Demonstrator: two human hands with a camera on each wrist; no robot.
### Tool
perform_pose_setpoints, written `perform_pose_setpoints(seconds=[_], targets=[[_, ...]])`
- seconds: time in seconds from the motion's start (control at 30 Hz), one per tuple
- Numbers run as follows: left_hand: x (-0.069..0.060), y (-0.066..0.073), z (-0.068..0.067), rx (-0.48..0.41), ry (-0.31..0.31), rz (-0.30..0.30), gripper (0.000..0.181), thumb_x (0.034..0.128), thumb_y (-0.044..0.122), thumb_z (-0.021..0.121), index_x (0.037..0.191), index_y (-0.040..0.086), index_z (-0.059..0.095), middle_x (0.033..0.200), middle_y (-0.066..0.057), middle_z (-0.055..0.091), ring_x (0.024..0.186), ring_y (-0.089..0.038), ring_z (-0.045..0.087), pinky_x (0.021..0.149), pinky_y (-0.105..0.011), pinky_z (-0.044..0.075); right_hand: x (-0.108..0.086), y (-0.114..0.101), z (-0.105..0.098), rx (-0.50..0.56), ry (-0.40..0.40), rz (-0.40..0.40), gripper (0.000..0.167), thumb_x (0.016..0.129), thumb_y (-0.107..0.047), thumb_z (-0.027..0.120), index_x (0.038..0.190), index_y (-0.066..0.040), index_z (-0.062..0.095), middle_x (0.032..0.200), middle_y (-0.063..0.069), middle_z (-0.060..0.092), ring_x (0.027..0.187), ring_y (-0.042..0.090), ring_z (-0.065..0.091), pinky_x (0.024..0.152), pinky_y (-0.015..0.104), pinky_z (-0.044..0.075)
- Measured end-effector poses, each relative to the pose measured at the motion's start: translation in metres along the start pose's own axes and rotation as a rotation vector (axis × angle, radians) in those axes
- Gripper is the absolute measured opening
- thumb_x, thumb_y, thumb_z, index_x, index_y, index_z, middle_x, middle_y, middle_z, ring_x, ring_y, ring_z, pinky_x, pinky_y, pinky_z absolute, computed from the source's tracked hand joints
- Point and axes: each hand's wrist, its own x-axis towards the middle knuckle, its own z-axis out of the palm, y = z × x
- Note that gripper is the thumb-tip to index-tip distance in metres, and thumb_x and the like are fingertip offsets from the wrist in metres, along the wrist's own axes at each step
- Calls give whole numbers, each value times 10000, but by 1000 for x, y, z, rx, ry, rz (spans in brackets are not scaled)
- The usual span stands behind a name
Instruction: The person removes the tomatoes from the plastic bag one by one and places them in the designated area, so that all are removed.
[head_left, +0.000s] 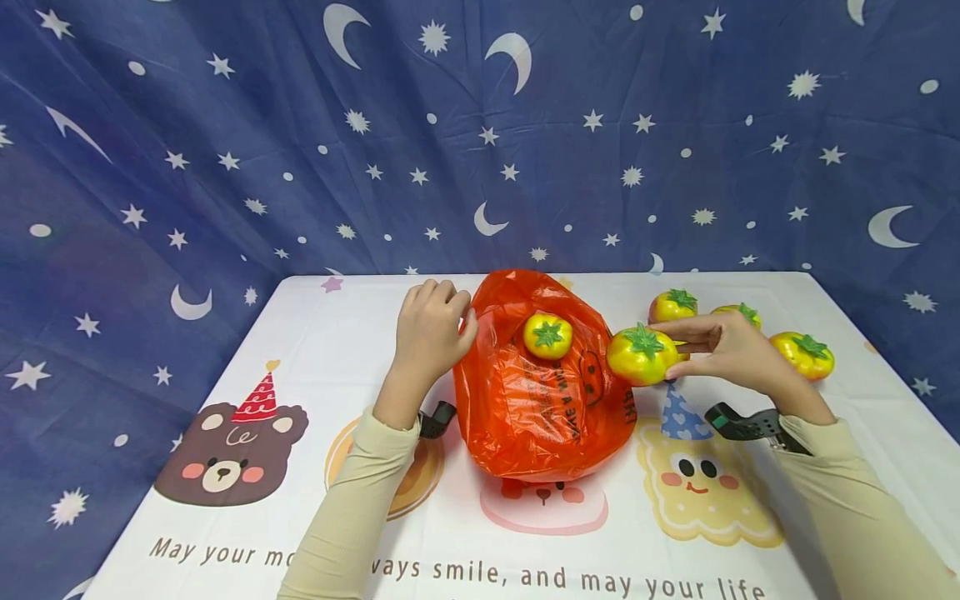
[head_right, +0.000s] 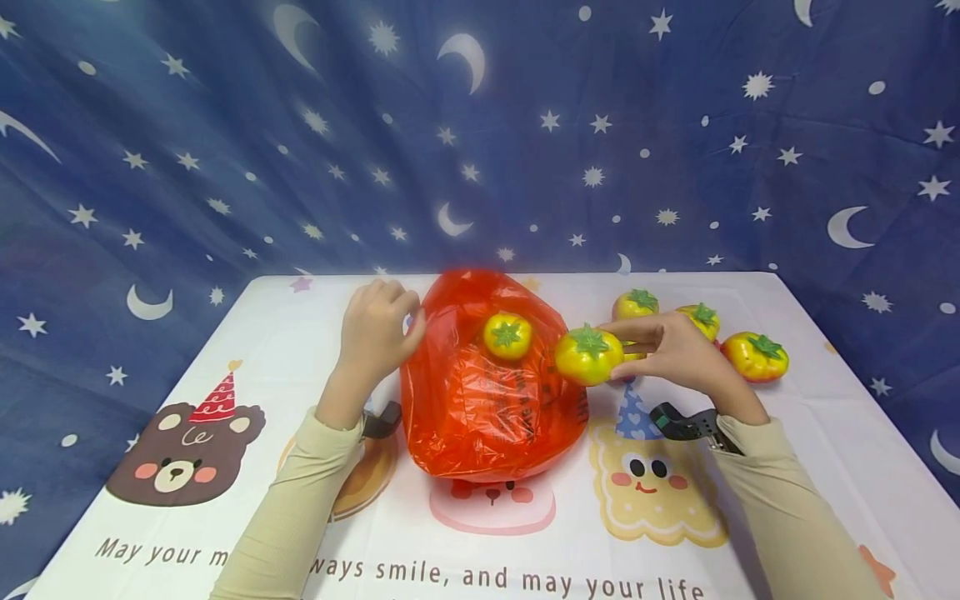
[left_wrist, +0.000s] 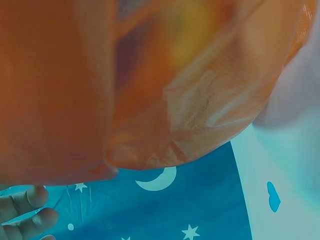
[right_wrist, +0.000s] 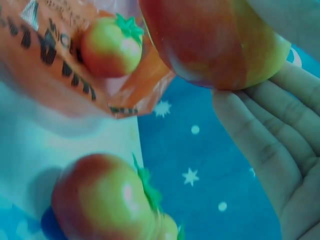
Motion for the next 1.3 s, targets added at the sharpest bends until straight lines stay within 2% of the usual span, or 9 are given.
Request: perform_pose_setpoints(seconds=[0.7,0.9,1.03,1.13,1.3], targets=[[-1,-1,2,0,-11,-5,116,805,138,582,704,84,591,713,-55,544,703,-252,519,744,-395,452,-43,39,-28,-15,202,173,563,728,0,751,1242,83,537,1045,-316,580,886,-128,621,705,89,504],[-1,0,1,-5,-8,-5,114,800,137,587,701,81,589,709,-58,546,700,-252,517,739,-396,455,-53,46,-31,-85,286,241,560,727,-53,769,1223,82,549,972,-350,562,831,-152,600,685,58,485],[-1,0,0,-6,-7,-7,112,800,137,588,703,80,591,713,-59,553,701,-251,520,740,-396,458,-59,53,-34,-103,305,266,567,745,-97,767,1225,95,535,964,-375,525,839,-206,564,683,33,466],[0,-1,0,-5,-7,-7,110,801,137,588,708,79,593,716,-60,556,702,-253,521,742,-395,459,-64,60,-36,-99,303,254,563,759,-110,758,1222,109,524,984,-361,517,854,-225,551,687,29,463],[0,-1,1,-5,-6,-6,109,801,135,587,709,77,593,719,-61,561,704,-254,524,742,-395,459,-68,68,-37,-71,312,263,537,751,-87,760,1215,76,546,983,-345,534,851,-219,558,683,29,464]])
